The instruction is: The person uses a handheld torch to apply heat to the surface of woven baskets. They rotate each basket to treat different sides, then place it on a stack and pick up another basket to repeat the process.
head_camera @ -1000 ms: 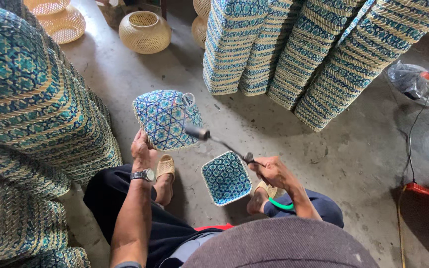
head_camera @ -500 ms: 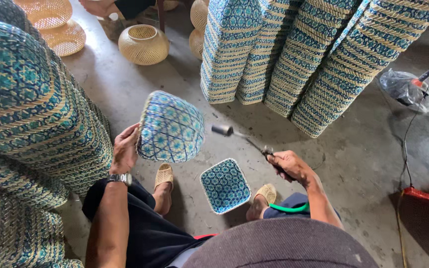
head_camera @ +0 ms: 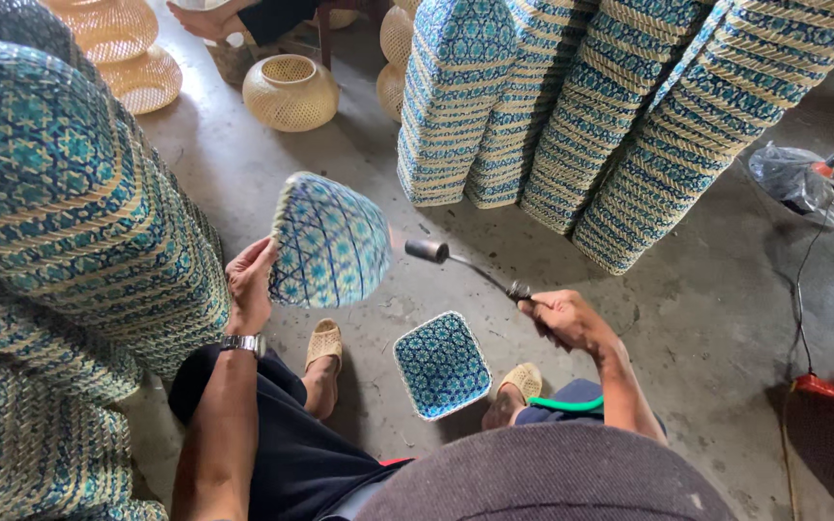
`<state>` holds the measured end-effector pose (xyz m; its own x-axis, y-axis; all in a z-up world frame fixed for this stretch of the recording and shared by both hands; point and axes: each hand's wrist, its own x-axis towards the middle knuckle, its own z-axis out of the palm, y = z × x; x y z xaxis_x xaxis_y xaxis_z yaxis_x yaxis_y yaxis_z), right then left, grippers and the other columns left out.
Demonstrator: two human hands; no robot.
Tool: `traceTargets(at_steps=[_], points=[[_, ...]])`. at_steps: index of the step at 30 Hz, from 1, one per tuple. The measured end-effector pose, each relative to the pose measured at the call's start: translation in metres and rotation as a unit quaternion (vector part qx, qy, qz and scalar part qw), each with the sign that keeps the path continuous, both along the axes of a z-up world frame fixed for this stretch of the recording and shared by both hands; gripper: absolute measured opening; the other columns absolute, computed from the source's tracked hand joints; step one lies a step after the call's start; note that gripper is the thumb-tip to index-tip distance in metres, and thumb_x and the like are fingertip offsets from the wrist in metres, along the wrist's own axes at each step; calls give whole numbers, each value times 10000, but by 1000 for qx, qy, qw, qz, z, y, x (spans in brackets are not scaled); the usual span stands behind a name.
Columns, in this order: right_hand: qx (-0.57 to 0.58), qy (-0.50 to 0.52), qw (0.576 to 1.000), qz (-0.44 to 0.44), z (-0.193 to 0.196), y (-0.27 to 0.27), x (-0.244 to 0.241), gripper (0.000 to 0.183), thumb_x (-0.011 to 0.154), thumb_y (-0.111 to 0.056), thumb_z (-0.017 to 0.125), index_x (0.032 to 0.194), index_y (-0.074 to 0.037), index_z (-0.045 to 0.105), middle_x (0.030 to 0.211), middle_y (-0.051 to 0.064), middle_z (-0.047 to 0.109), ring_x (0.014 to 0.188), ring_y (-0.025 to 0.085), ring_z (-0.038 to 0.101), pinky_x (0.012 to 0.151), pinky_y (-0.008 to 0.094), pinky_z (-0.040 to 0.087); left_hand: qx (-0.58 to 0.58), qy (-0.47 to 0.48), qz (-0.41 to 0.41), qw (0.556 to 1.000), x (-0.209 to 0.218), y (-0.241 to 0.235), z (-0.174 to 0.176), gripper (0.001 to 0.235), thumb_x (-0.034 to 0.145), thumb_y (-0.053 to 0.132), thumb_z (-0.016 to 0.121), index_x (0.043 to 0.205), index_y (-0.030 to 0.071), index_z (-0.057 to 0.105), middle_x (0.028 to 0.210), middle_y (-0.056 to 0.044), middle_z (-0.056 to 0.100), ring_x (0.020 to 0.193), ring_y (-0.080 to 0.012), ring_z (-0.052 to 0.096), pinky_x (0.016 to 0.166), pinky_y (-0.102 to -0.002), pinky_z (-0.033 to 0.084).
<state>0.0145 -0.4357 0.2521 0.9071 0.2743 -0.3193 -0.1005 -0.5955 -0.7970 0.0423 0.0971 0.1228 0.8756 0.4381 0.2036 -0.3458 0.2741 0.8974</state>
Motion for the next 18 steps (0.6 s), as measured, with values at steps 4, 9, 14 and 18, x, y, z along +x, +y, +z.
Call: traceTargets(at_steps=[4, 9, 14, 18], points=[[33, -36, 998, 26, 12, 9, 8, 430, 962, -407, 641, 719, -54, 609, 568, 4, 569, 435, 89, 497, 401, 289, 394, 95, 20, -26, 995, -2, -10, 11, 318, 975, 95, 709, 1258, -49, 705, 1089, -69, 744, 930, -94, 667, 829, -210, 534], [110, -64, 988, 89, 22, 24, 1, 398, 961, -385, 642, 737, -56, 622, 582, -4, 563, 453, 81, 493, 416, 278, 394, 108, -6, -41, 993, -10, -21, 30, 315, 970, 106, 708, 1253, -29, 698, 1110, -78, 753, 959, -99, 686, 837, -221, 550], [77, -74, 991, -81, 19, 10, -14, 381, 994, -313, 594, 773, -7, 651, 587, 40, 548, 474, 107, 480, 416, 295, 366, 73, -10, 99, 992, -54, 15, 51, 260, 1022, 102, 680, 1265, 16, 709, 1148, -75, 742, 1003, -135, 690, 862, -264, 563], [138, -77, 972, -172, 2, -5, -13, 294, 987, -296, 596, 1020, -38, 733, 710, 11, 615, 517, 82, 497, 414, 252, 341, 291, -153, 212, 920, -152, 69, 52, 360, 1113, 12, 564, 1472, 12, 599, 1346, -119, 646, 1231, -244, 622, 1044, -381, 510]])
